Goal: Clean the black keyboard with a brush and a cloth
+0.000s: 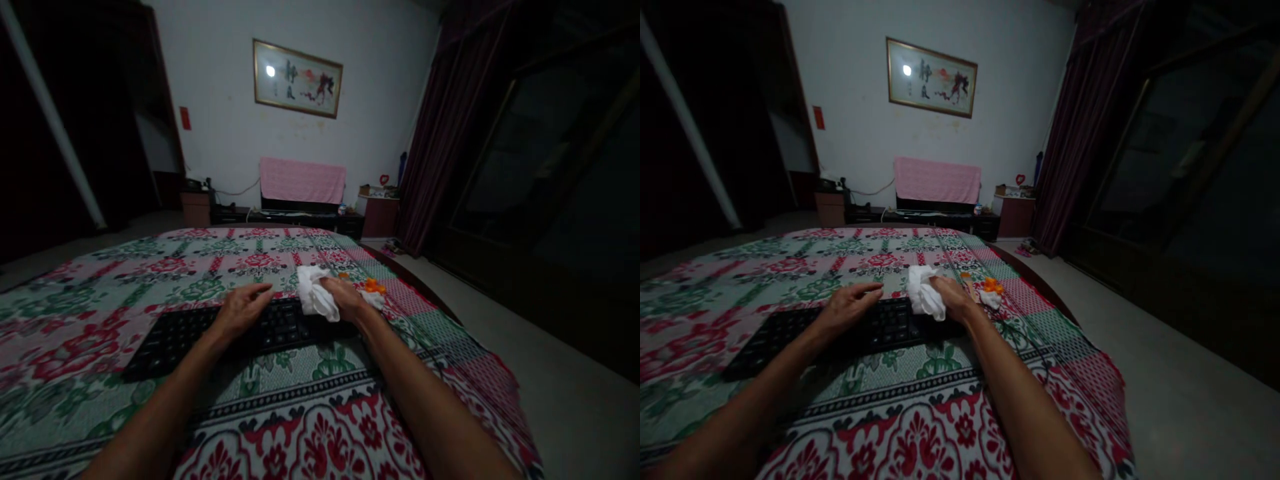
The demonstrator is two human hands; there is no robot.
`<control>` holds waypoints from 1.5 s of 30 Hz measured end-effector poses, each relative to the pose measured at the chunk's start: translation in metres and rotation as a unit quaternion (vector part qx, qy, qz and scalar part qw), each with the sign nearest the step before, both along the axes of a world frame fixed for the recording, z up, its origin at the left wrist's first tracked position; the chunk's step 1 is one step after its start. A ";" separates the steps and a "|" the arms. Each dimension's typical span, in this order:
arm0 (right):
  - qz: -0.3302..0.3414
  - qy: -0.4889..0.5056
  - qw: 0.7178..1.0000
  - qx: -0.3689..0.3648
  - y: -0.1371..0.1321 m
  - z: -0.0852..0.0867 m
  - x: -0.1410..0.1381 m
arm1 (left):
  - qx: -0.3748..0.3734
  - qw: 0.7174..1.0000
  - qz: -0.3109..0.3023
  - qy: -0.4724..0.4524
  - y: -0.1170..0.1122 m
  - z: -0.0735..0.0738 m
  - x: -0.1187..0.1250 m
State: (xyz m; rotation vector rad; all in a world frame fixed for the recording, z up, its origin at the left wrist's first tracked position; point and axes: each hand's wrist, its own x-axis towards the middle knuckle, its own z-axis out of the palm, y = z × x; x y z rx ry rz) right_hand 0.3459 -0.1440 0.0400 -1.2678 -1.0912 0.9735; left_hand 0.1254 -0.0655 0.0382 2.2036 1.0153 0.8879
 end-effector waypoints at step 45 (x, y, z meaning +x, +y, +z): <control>0.052 0.189 0.978 -0.068 0.013 -0.023 -0.049 | -0.107 0.962 0.023 -0.251 0.007 -0.017 0.007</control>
